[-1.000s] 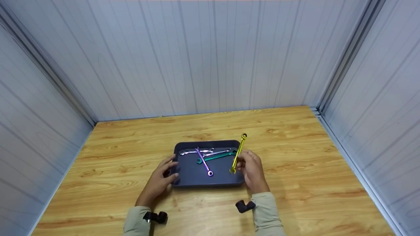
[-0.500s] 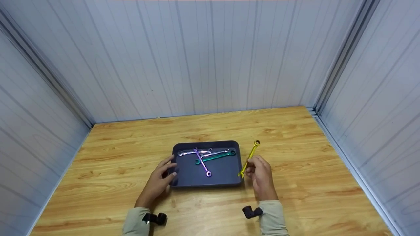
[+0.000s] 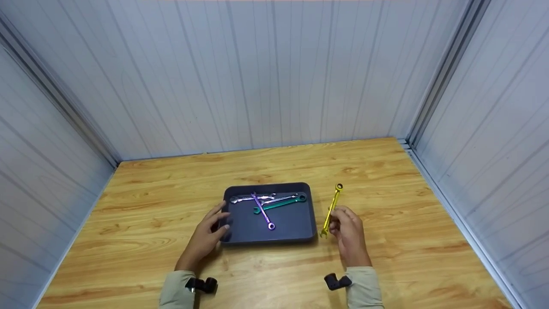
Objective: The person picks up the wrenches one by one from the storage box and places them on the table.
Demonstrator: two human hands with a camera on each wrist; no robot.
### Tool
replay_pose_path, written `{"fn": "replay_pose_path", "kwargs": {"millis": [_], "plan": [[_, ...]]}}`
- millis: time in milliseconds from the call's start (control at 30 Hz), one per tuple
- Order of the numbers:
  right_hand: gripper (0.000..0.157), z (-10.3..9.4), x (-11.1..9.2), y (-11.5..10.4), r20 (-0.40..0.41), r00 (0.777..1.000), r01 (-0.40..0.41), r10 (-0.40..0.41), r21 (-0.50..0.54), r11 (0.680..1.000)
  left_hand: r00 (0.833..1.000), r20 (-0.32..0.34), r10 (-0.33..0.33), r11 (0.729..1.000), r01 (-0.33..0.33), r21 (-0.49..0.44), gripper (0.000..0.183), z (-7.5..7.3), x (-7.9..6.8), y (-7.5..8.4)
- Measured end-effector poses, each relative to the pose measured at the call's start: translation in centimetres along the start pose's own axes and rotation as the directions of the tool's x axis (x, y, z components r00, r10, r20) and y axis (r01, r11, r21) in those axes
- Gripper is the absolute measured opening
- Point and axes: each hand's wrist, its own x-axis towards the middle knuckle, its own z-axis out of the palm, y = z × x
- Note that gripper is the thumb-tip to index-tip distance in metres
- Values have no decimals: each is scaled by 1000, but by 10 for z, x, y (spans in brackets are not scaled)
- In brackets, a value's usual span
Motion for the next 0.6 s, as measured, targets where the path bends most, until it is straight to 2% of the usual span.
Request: {"fn": "replay_pose_path", "kwargs": {"millis": [133,400,600], "plan": [[21,-4,-2,-1,-18,1000,-19,19,-15,1000,1000,-2,4,1000,-4,-4,34,1,-2,-1],[7,-14,-4,-3,-57,997,-48,49,27,998,1000,-7,-2,1000,2,-9,33,-1,-1,1],[3,-25,-7,-8,-21,998,-51,51,10,999,1000,-11,17,1000,-17,-13,33,-2,0,1]]}}
